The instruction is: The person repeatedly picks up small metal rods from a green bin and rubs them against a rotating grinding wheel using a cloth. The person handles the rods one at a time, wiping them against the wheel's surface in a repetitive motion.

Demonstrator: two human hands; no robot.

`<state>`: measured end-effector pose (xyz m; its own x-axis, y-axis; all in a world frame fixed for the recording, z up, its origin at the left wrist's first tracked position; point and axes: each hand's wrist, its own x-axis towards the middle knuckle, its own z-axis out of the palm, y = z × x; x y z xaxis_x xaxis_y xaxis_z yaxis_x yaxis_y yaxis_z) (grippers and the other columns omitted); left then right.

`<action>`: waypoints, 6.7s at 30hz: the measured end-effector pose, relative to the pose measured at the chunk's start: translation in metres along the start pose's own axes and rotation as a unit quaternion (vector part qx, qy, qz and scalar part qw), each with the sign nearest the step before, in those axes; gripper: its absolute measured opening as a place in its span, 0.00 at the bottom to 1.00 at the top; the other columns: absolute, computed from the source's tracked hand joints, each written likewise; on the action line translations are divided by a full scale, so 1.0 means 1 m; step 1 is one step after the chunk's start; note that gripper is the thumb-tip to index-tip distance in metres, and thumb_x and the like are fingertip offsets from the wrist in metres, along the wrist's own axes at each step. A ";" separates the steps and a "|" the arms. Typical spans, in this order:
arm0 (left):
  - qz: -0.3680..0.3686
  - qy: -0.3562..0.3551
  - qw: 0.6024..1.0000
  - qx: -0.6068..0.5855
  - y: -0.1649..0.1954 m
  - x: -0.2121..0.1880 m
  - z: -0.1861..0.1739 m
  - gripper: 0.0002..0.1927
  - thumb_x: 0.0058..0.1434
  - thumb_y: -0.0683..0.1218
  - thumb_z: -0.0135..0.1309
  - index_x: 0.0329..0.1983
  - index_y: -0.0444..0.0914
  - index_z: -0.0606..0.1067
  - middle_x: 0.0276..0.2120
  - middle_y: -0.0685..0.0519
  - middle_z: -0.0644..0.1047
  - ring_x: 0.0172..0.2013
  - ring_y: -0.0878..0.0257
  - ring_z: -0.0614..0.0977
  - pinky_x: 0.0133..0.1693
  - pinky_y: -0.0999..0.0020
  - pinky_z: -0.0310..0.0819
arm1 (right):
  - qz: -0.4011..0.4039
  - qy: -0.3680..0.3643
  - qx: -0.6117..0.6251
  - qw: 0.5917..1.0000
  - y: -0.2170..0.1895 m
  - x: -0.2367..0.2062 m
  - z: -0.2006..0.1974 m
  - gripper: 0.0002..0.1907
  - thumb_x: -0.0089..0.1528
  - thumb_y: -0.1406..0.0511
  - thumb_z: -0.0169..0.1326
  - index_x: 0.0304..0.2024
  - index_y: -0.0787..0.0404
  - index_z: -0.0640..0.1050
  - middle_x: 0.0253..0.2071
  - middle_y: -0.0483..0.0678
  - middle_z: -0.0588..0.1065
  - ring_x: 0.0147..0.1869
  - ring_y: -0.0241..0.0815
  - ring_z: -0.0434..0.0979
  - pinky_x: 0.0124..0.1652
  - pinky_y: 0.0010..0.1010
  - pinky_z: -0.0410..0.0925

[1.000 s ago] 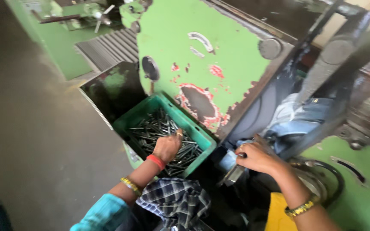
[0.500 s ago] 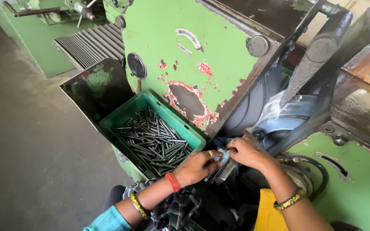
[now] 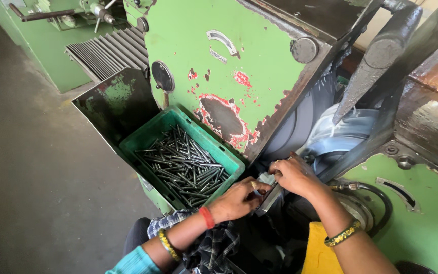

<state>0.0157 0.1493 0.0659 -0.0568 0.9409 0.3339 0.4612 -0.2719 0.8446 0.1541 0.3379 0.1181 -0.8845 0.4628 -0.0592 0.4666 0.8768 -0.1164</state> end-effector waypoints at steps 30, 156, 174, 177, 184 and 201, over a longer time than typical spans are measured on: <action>-0.145 -0.075 0.796 0.583 -0.160 -0.044 -0.087 0.09 0.54 0.48 0.57 0.36 0.43 0.83 0.43 0.48 0.80 0.47 0.53 0.80 0.47 0.54 0.73 | 0.045 -0.161 -0.095 0.981 -0.019 -0.008 -0.013 0.28 0.57 0.44 0.51 0.55 0.46 0.80 0.62 0.42 0.75 0.70 0.39 0.70 0.77 0.51 0.40; -0.054 0.080 0.900 0.426 -0.092 0.007 -0.027 0.14 0.55 0.39 0.54 0.46 0.40 0.77 0.45 0.47 0.79 0.45 0.51 0.83 0.37 0.57 0.80 | 0.011 -0.131 -0.074 0.988 -0.022 -0.014 -0.019 0.28 0.56 0.47 0.56 0.54 0.49 0.83 0.66 0.54 0.68 0.72 0.49 0.64 0.75 0.46 0.37; -0.155 0.066 0.923 0.345 -0.127 0.008 -0.058 0.16 0.63 0.49 0.56 0.48 0.33 0.74 0.35 0.42 0.82 0.38 0.47 0.85 0.38 0.53 0.79 | 0.013 -0.097 -0.052 0.994 -0.015 -0.008 -0.019 0.19 0.58 0.55 0.54 0.46 0.52 0.84 0.47 0.47 0.81 0.56 0.45 0.79 0.75 0.45 0.46; -0.114 0.121 0.974 0.155 -0.080 0.003 -0.062 0.18 0.62 0.49 0.58 0.50 0.33 0.73 0.30 0.41 0.80 0.34 0.48 0.84 0.39 0.56 0.78 | 0.014 -0.088 -0.029 0.996 -0.010 -0.007 -0.014 0.16 0.58 0.57 0.54 0.46 0.51 0.84 0.44 0.48 0.82 0.55 0.47 0.79 0.74 0.45 0.48; -0.135 0.080 0.980 -0.125 -0.012 -0.010 -0.023 0.16 0.57 0.46 0.61 0.48 0.37 0.79 0.34 0.49 0.82 0.31 0.58 0.83 0.37 0.61 0.80 | -0.008 -0.029 0.004 1.000 0.002 -0.004 -0.004 0.13 0.57 0.62 0.56 0.42 0.53 0.84 0.40 0.50 0.83 0.50 0.52 0.80 0.71 0.47 0.55; -0.025 0.032 0.983 -0.182 0.002 -0.023 0.002 0.16 0.60 0.40 0.58 0.52 0.35 0.75 0.45 0.50 0.80 0.47 0.59 0.85 0.49 0.65 0.80 | -0.041 -0.032 0.017 0.998 -0.002 -0.004 -0.015 0.18 0.57 0.56 0.55 0.48 0.49 0.83 0.47 0.47 0.83 0.56 0.49 0.79 0.69 0.52 0.53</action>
<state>0.0196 0.1278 0.0588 -0.1316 0.9437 0.3034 0.1103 -0.2903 0.9506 0.1563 0.3365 0.1332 -0.9188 0.3785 -0.1119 0.3925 0.9063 -0.1568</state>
